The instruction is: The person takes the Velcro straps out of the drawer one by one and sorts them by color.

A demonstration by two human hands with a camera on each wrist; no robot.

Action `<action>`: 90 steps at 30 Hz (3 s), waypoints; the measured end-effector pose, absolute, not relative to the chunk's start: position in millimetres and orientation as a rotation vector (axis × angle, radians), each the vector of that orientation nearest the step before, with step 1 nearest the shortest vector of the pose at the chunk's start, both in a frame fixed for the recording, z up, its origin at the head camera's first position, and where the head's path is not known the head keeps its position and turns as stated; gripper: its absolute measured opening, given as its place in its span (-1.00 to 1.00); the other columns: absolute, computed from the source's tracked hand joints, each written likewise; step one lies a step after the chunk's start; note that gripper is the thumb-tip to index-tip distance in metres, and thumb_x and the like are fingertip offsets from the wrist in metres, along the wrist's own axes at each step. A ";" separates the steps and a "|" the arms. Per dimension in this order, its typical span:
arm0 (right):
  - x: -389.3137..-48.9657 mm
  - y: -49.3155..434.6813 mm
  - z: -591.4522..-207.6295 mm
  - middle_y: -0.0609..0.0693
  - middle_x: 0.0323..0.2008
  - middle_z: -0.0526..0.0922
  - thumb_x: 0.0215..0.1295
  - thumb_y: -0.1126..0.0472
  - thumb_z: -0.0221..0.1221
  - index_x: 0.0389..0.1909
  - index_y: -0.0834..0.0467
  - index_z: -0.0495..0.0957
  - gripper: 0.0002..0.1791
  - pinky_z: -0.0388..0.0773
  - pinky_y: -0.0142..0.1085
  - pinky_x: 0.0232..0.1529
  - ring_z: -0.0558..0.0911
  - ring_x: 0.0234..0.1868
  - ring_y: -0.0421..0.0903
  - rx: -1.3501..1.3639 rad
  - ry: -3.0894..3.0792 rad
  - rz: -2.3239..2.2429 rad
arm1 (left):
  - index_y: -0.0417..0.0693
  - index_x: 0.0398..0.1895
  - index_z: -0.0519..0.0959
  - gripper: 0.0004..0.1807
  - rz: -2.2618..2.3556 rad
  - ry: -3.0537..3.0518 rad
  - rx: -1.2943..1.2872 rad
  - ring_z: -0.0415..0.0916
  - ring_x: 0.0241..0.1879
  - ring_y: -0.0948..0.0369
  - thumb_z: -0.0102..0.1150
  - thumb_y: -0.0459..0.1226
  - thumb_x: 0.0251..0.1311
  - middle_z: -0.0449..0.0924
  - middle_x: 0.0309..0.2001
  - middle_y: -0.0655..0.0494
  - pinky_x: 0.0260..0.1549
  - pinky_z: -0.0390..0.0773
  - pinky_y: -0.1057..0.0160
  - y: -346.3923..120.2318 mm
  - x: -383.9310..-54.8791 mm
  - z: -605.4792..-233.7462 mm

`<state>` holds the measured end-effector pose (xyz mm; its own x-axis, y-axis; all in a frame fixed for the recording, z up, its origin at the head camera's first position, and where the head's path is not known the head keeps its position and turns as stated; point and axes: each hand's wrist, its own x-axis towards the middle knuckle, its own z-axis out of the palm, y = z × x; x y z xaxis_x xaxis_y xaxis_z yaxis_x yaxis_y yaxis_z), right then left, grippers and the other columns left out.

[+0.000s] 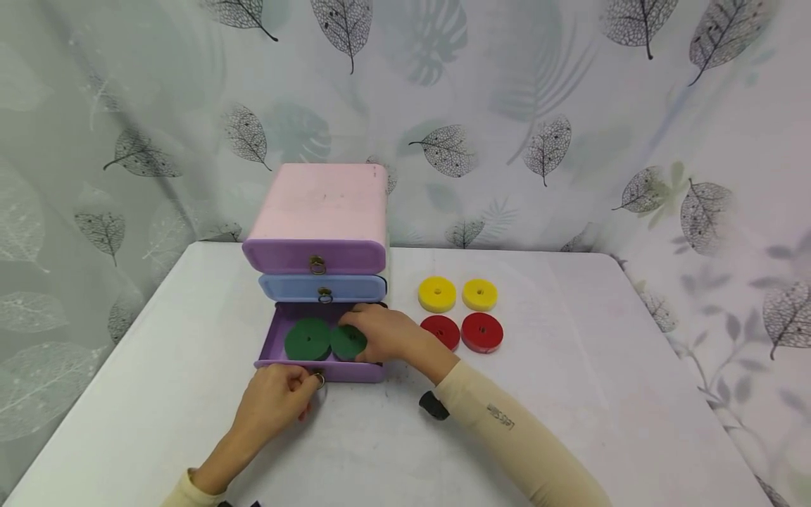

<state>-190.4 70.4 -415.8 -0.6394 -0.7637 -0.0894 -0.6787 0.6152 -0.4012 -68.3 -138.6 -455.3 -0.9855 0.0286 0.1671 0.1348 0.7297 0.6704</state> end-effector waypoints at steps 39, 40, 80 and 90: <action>-175.7 100.5 -393.0 -0.06 0.25 0.61 0.14 0.20 0.50 0.26 0.09 0.60 -0.38 0.55 -0.27 0.11 0.56 0.14 -0.11 -1.321 2.471 -1.001 | 0.14 -0.83 0.43 -0.57 -1.103 -2.781 -0.145 0.25 -0.83 0.38 0.26 -0.30 0.18 0.29 -0.88 0.44 -0.78 0.16 0.31 -139.2 -67.4 -453.5; -175.5 100.9 -393.4 -0.06 0.25 0.61 0.13 0.20 0.50 0.25 0.09 0.60 -0.38 0.56 -0.27 0.10 0.56 0.13 -0.12 -1.327 2.463 -1.018 | 0.14 -0.83 0.43 -0.57 -1.105 -2.782 -0.144 0.25 -0.83 0.38 0.26 -0.30 0.18 0.29 -0.88 0.44 -0.78 0.16 0.32 -139.3 -67.5 -453.7; -164.7 138.5 -367.0 -0.07 0.19 0.62 0.09 0.24 0.50 0.25 0.16 0.59 -0.36 0.60 -0.23 0.05 0.58 0.11 -0.07 -1.345 2.570 -1.075 | 0.17 -0.85 0.42 -0.55 -1.085 -2.803 -0.125 0.24 -0.84 0.38 0.26 -0.29 0.18 0.28 -0.89 0.43 -0.77 0.14 0.32 -138.1 -66.2 -453.9; -160.5 152.3 -366.7 -0.15 0.16 0.62 0.08 0.19 0.51 0.23 0.10 0.60 -0.37 0.61 -0.22 0.01 0.54 0.14 -0.11 -1.283 2.659 -1.012 | 0.17 -0.84 0.43 -0.56 -1.077 -2.805 -0.120 0.27 -0.82 0.35 0.26 -0.28 0.19 0.28 -0.89 0.43 -0.76 0.17 0.30 -138.4 -66.3 -454.3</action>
<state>-160.5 152.3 -366.7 -0.6618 -0.7072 0.2487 -0.6936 0.4519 -0.5609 -66.3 -138.4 -454.3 -0.9877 0.0260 0.1539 0.1224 0.7413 0.6599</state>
